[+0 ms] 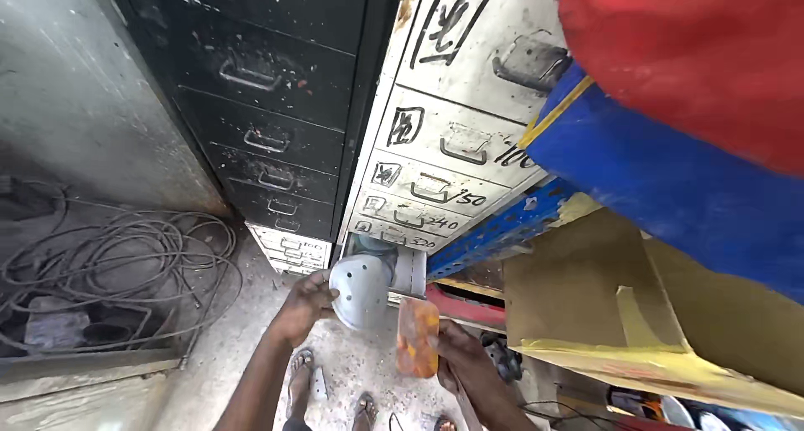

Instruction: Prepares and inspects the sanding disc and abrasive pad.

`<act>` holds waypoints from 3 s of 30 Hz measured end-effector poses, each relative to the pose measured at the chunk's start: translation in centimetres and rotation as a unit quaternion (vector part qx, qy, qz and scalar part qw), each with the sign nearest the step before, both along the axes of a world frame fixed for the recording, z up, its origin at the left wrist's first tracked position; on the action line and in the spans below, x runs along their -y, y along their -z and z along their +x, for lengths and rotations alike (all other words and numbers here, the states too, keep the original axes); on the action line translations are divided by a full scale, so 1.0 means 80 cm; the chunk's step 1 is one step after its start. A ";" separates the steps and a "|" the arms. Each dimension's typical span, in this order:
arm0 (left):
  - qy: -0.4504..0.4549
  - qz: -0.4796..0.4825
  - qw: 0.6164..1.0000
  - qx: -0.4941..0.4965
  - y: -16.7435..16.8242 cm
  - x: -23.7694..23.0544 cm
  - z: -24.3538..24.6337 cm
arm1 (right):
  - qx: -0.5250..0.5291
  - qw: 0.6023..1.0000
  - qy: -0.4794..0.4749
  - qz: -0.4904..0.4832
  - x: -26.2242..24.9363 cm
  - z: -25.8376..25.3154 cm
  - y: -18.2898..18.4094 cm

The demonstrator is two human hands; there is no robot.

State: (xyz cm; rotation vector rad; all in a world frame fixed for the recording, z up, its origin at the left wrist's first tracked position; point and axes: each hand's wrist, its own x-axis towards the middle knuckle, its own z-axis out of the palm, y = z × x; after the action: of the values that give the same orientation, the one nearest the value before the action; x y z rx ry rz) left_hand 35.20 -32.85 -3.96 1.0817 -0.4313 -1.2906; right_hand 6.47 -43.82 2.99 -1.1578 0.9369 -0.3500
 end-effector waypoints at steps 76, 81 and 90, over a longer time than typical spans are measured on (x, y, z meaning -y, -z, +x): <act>-0.208 -0.194 0.914 -0.289 -0.158 -0.174 -0.166 | 0.088 0.604 -0.256 -0.749 -0.065 0.052 -0.107; -0.198 -0.233 0.902 -0.305 -0.167 -0.174 -0.176 | 0.088 0.524 -0.319 -0.785 -0.077 0.047 -0.099; -0.239 -0.212 0.895 -0.313 -0.170 -0.171 -0.180 | 0.076 0.483 -0.344 -0.802 -0.092 0.039 -0.090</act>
State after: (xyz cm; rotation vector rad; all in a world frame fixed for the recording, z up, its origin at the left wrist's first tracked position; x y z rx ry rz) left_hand 20.78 -19.15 9.61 0.3269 0.0536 -0.9644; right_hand 9.56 -36.42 10.16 -3.0034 -0.4902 -0.6490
